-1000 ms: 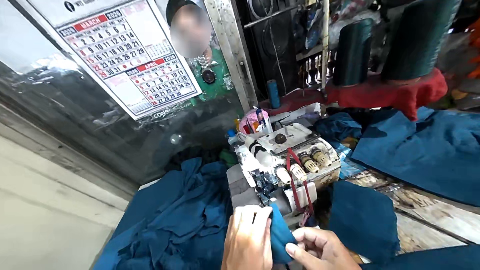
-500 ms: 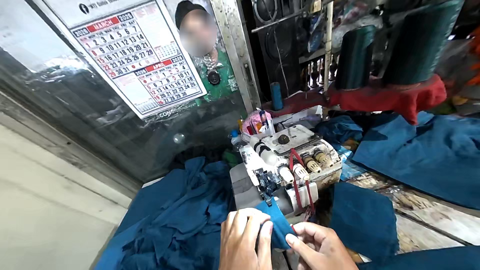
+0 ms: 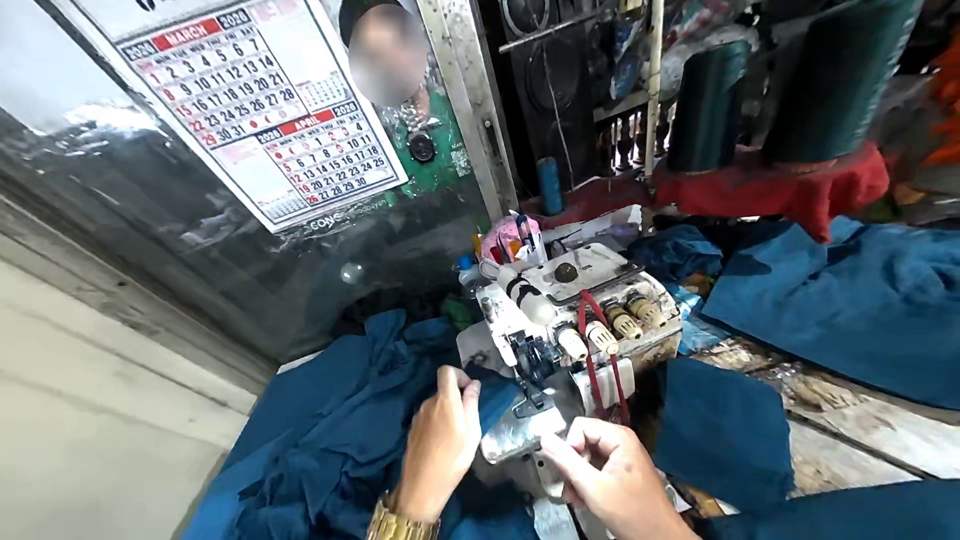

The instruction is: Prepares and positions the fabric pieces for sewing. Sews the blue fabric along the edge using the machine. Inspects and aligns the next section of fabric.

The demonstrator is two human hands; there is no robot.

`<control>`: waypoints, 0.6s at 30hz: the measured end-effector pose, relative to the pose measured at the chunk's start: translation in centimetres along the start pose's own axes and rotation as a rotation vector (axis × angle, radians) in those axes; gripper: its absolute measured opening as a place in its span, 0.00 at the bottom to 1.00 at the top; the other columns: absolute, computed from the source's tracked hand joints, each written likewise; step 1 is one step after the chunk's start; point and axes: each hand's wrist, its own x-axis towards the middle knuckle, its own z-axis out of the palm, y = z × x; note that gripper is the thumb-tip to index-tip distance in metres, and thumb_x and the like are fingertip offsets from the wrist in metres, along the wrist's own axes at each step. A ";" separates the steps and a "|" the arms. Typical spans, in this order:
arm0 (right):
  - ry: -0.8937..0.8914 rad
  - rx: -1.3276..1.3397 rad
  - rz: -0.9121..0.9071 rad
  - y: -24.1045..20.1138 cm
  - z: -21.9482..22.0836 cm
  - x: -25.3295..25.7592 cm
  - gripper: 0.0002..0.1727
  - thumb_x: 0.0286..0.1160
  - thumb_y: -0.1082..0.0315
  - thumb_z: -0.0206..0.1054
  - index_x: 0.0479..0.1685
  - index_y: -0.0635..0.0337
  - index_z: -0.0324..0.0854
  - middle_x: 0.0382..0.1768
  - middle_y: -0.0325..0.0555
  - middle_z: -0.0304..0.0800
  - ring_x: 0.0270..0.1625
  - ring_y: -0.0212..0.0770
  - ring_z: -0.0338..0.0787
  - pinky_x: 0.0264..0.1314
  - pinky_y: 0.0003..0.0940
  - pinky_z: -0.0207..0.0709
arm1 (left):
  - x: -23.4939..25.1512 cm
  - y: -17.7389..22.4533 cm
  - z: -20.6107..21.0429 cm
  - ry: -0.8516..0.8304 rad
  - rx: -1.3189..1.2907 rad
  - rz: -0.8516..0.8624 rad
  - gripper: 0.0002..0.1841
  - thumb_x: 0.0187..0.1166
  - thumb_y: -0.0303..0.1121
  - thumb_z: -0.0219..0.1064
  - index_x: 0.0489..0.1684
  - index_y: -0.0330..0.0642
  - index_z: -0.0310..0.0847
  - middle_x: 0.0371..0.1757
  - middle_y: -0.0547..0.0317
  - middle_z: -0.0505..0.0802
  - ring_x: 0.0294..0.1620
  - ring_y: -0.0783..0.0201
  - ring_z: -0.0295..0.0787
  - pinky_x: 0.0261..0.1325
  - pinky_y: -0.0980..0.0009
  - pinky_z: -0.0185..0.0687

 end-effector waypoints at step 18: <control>0.072 -0.032 -0.163 1.4 -3.2 -2.9 0.27 0.68 0.76 0.71 0.72 0.62 0.79 0.63 0.47 0.90 0.61 0.46 0.92 0.65 0.40 0.90 | -12.5 5.4 1.9 0.014 -0.961 -0.015 0.09 0.82 0.21 0.65 0.55 0.31 0.84 0.45 0.52 0.95 0.40 0.58 0.95 0.45 0.62 0.97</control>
